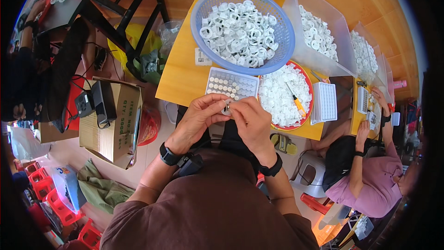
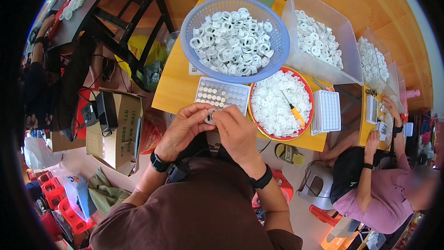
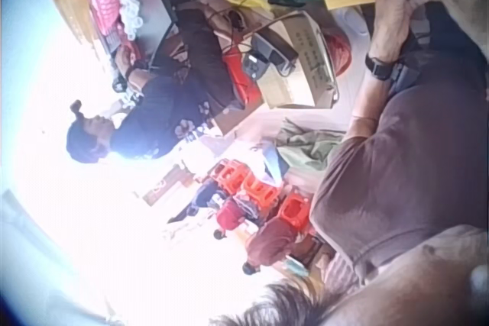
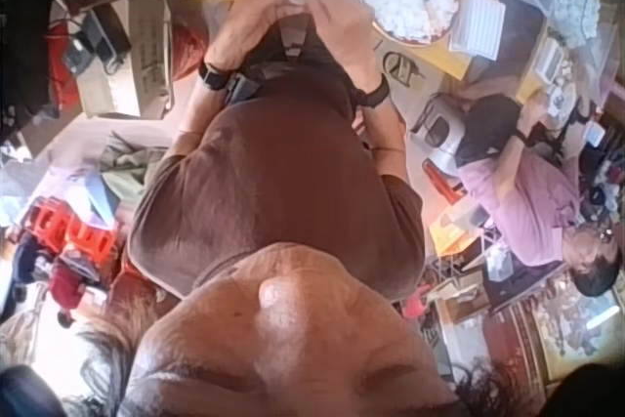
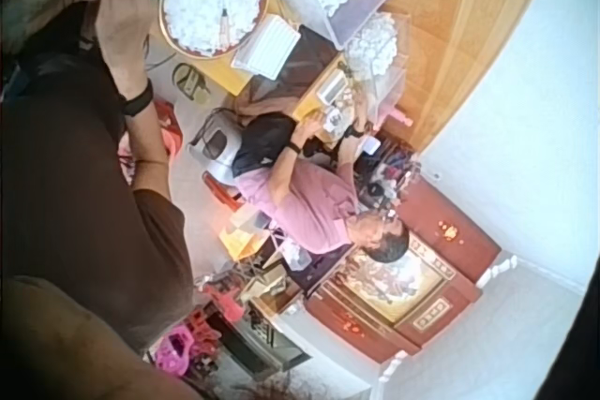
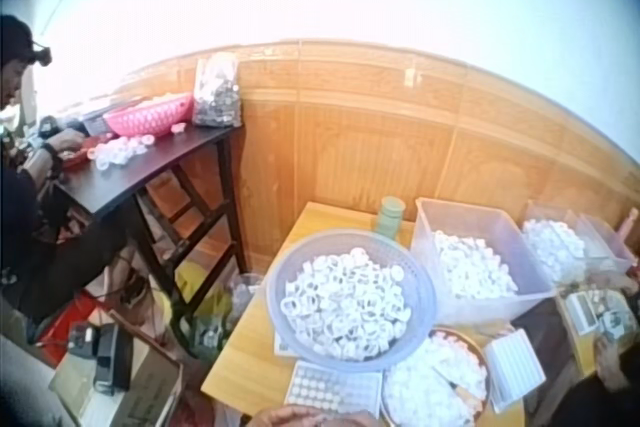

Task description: Assembling small plastic rings and internal components into a housing.

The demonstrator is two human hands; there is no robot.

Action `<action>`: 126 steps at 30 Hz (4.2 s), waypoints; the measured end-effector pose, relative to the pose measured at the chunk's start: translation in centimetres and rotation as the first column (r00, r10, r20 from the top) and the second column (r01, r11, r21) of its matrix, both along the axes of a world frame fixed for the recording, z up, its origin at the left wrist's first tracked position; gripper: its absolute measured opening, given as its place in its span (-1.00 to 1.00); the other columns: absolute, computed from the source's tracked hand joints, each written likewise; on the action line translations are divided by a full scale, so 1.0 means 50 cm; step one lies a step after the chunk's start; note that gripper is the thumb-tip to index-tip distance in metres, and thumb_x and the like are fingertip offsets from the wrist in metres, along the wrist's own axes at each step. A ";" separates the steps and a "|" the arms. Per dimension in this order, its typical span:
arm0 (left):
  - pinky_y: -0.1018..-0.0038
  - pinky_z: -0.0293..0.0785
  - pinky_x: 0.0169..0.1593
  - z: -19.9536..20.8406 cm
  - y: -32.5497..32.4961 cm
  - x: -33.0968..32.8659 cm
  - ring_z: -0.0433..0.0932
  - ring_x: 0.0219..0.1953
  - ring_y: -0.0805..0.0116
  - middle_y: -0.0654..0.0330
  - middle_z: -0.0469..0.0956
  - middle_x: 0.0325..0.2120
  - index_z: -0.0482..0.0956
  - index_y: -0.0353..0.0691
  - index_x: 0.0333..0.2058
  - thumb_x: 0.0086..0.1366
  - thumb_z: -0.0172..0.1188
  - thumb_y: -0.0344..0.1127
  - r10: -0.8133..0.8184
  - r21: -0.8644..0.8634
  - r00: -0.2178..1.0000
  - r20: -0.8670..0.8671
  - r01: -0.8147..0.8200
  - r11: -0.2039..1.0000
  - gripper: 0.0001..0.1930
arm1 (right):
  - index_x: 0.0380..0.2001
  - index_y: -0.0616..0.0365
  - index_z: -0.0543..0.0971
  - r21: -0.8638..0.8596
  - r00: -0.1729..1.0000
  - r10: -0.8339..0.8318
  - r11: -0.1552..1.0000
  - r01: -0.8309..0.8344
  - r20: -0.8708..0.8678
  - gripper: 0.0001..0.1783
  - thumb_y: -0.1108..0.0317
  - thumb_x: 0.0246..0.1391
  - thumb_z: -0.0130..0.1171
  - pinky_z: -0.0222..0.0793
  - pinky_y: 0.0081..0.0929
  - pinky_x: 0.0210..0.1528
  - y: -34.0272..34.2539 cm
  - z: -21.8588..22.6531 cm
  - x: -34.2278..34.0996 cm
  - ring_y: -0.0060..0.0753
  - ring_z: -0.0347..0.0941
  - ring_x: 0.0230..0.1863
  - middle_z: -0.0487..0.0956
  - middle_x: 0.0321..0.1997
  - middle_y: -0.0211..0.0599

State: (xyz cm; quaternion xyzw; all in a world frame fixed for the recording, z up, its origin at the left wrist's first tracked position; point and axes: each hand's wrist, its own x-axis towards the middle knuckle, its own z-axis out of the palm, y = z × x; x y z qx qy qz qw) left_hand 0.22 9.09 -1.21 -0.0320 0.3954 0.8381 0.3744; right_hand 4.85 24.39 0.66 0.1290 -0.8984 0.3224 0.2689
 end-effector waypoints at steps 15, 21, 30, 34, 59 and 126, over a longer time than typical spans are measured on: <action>0.52 0.53 -0.16 -0.006 -0.009 -0.006 0.53 -0.25 0.42 0.17 0.51 -0.25 0.47 -0.32 -0.14 0.25 0.05 -0.35 0.030 -0.012 0.999 -0.018 -0.030 0.999 -0.77 | -0.42 0.23 0.55 -0.435 0.946 -0.169 0.856 0.280 0.276 -0.89 0.58 -0.11 0.15 0.26 -0.60 -0.57 0.043 0.010 -0.001 -0.49 0.39 -0.59 0.48 -0.50 -0.27; 0.54 0.54 -0.17 -0.008 -0.024 -0.017 0.54 -0.27 0.39 0.15 0.51 -0.26 0.46 -0.34 -0.13 0.25 0.05 -0.37 0.074 0.019 0.997 0.000 -0.074 0.997 -0.75 | -0.47 0.23 0.54 -0.303 0.909 -0.180 0.903 0.305 0.377 -0.90 0.58 -0.16 0.18 0.25 -0.55 -0.56 0.054 -0.032 -0.004 -0.42 0.39 -0.62 0.46 -0.54 -0.27; 0.54 0.55 -0.19 -0.005 -0.027 -0.014 0.55 -0.28 0.38 0.14 0.52 -0.27 0.46 -0.34 -0.13 0.24 0.06 -0.37 0.082 0.030 0.996 0.019 -0.082 0.996 -0.76 | -0.45 0.18 0.53 -0.075 0.899 -0.221 0.961 0.268 0.379 -0.89 0.48 -0.15 0.18 0.29 -0.37 -0.49 0.016 -0.039 -0.027 -0.18 0.43 -0.52 0.45 -0.49 -0.29; 0.52 0.54 -0.16 -0.013 -0.027 -0.012 0.55 -0.23 0.33 -0.02 0.50 -0.21 0.43 -0.34 -0.13 0.28 0.01 -0.32 0.059 0.027 0.998 -0.017 -0.058 0.998 -0.74 | -0.46 0.18 0.52 -0.078 0.891 -0.202 0.964 0.254 0.407 -0.91 0.49 -0.14 0.16 0.30 -0.33 -0.46 0.018 -0.042 -0.025 -0.13 0.43 -0.47 0.45 -0.47 -0.27; 0.62 0.54 -0.26 0.010 0.000 0.001 0.53 -0.32 0.50 0.20 0.53 -0.33 0.50 -0.31 -0.20 0.22 0.10 -0.37 0.043 -0.033 0.999 -0.028 -0.044 0.998 -0.81 | -0.45 0.23 0.52 -0.292 0.992 -0.015 0.955 0.051 0.125 -0.83 0.65 -0.21 0.19 0.34 -0.55 -0.45 -0.014 0.009 0.003 -0.35 0.44 -0.47 0.47 -0.46 -0.27; 0.64 0.38 -0.30 0.021 0.097 0.041 0.43 -0.38 0.57 0.27 0.46 -0.39 0.56 -0.32 -0.27 0.26 0.05 -0.35 -0.156 -0.305 0.879 -0.450 0.013 0.952 -0.82 | -0.41 0.28 0.43 -0.926 0.895 0.313 0.305 0.221 0.317 -0.88 0.61 -0.05 0.15 0.36 -0.71 -0.27 0.071 -0.022 0.067 -0.66 0.42 -0.36 0.48 -0.42 -0.39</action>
